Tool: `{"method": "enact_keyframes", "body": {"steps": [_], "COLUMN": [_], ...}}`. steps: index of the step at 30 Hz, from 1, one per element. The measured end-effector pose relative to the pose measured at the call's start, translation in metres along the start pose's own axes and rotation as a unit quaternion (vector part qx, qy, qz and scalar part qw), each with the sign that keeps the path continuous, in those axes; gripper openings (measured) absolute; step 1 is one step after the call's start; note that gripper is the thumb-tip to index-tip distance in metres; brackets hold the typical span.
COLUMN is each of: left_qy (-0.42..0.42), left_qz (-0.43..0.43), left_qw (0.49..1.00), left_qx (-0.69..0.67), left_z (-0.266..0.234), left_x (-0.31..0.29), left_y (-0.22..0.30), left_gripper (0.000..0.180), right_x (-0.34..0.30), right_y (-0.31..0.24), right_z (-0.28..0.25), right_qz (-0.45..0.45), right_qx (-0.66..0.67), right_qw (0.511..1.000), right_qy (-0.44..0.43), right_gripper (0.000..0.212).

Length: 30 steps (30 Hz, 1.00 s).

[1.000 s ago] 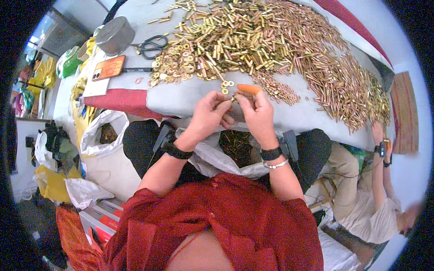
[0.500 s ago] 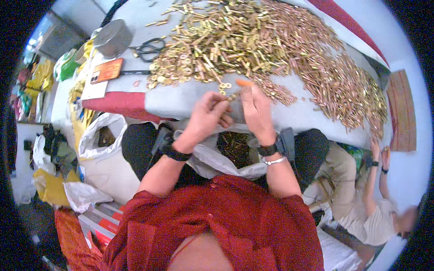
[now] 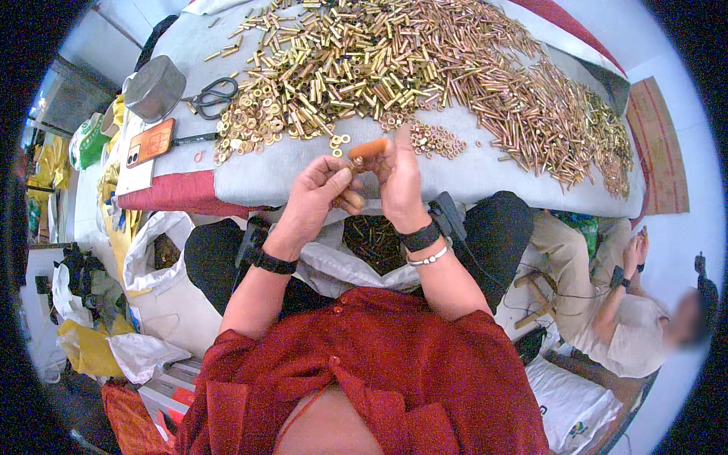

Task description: The recorder is sorting various brass hardware components including screws and washers.

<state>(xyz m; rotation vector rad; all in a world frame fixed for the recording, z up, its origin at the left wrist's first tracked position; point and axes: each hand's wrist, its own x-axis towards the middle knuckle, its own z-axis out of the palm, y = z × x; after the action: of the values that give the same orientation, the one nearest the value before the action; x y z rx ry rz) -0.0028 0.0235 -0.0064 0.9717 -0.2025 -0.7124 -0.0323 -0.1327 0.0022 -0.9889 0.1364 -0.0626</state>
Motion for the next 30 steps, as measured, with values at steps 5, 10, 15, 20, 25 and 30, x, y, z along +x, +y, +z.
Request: {"method": "enact_keyframes", "body": {"steps": [5, 10, 15, 20, 25, 30], "left_qy": [-0.033, -0.072, -0.192, -0.122, -0.123, -0.136], "left_qz": [-0.089, -0.194, -0.087, -0.013, 0.020, 0.021], "left_qw": [0.993, 0.937, 0.738, 0.725, 0.690, 0.662], "left_qx": [0.076, 0.283, 0.641, 0.677, 0.713, 0.737], "left_z": [0.000, 0.008, 0.000, -0.023, -0.026, -0.035], "left_x": [-0.008, -0.017, -0.020, -0.021, -0.024, -0.023], "left_y": [0.017, -0.003, -0.042, -0.064, -0.053, -0.058], "left_gripper": [0.016, 0.018, 0.019, 0.015, 0.016, 0.018], "right_x": [0.001, 0.023, 0.065, 0.098, 0.090, 0.063], "right_y": [-0.006, -0.013, 0.038, 0.075, 0.080, 0.064], "right_z": [0.001, 0.035, 0.089, 0.121, 0.100, 0.070], "right_qz": [-0.043, -0.059, -0.370, -0.435, -0.410, -0.465], "right_qx": [-0.159, -0.402, -0.603, -0.644, -0.630, -0.650], "right_qw": [0.984, 0.914, 0.682, 0.615, 0.637, 0.584], "right_qy": [0.061, 0.014, -0.184, -0.130, -0.173, -0.144], "right_gripper": [0.059, 0.026, 0.037, 0.038, 0.022, 0.018]}}
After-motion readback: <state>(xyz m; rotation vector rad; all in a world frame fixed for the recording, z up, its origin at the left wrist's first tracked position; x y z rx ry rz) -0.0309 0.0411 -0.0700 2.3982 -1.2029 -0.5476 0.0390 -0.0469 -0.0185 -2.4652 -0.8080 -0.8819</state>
